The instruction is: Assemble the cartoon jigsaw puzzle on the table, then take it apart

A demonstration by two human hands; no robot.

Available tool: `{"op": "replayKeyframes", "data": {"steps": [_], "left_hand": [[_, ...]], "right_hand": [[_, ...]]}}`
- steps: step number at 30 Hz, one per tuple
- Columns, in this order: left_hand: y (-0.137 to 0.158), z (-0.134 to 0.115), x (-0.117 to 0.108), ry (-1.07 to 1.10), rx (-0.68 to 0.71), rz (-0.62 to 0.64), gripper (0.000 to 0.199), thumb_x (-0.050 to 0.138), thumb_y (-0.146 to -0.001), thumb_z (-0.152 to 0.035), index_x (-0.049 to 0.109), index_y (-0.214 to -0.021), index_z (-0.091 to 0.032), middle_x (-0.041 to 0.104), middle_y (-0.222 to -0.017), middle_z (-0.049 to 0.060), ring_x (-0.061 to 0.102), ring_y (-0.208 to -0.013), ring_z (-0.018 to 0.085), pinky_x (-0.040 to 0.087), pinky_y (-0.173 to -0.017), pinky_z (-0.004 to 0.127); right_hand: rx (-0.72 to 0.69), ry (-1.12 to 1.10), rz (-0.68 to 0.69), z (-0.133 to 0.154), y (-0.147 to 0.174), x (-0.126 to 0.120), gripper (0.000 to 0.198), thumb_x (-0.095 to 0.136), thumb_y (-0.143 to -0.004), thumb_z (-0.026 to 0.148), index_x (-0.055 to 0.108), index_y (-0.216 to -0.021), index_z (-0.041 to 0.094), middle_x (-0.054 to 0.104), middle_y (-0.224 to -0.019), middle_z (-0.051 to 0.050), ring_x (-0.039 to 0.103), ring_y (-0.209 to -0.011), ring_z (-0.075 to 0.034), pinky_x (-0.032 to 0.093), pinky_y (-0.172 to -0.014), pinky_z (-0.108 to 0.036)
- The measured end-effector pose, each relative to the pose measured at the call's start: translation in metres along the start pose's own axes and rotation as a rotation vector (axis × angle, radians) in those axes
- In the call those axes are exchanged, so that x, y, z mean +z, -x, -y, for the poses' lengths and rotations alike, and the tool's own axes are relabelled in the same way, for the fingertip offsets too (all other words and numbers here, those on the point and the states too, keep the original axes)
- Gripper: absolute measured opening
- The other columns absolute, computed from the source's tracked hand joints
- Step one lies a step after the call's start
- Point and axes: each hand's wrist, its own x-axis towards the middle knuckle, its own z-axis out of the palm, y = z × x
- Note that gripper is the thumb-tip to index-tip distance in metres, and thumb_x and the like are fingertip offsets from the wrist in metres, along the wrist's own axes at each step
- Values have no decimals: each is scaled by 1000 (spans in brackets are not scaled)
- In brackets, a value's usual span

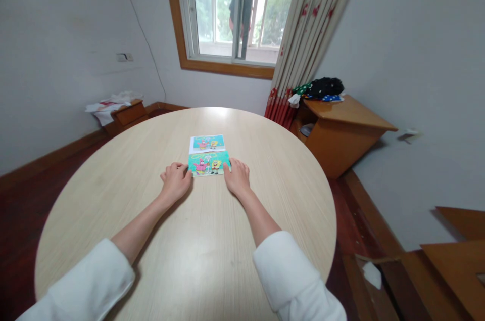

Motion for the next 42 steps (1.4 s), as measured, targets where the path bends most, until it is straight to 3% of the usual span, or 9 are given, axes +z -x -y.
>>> {"op": "replayKeyframes", "data": {"steps": [14,24,27,30,33,37,42], "left_hand": [[2,-2,-1,0,15,-14,32,37,-86,-27,65,-99,-17,56,-115,15,47,-108,29,35,-88,43],[2,-1,0,7,22,-27,30,39,-85,-26,65,-97,-17,56,-113,15,47,-107,30,35,-88,44],[2,0,1,11,28,-33,31,39,-85,-26,65,-99,-17,56,-113,15,47,-107,30,35,-88,44],[1,0,1,15,31,-32,32,39,-85,-26,65,-101,-17,56,-113,15,47,-107,30,35,-88,44],[2,0,1,16,29,-32,33,38,-86,-26,65,-103,-17,56,-114,15,47,-108,31,35,-89,45],[2,-1,1,24,31,-42,34,38,-86,-27,64,-105,-17,56,-115,15,47,-108,31,35,-90,46],[3,-2,-1,29,21,-34,35,37,-87,-27,62,-109,-17,57,-114,15,48,-108,31,35,-90,45]], "right_hand": [[3,-56,-8,3,2,-5,39,34,-94,32,56,-123,18,61,-125,-9,52,-117,-19,29,-101,-33],[11,140,32,5,5,-3,41,38,-93,33,54,-126,15,47,-139,-13,40,-128,-25,24,-107,-39],[4,182,40,8,7,-4,47,34,-94,34,47,-133,13,44,-142,-15,35,-133,-25,22,-108,-40],[-78,233,17,15,13,-2,56,29,-95,36,29,-144,10,28,-151,-16,20,-141,-24,14,-112,-43],[-190,286,107,22,19,0,61,27,-95,40,21,-147,9,17,-155,-15,11,-144,-25,7,-114,-46],[-216,322,274,28,24,1,63,25,-95,45,26,-146,9,22,-153,-14,17,-143,-26,10,-114,-48],[-190,354,208,32,28,-4,56,27,-96,43,33,-143,13,29,-151,-14,26,-139,-26,12,-111,-51]]}}
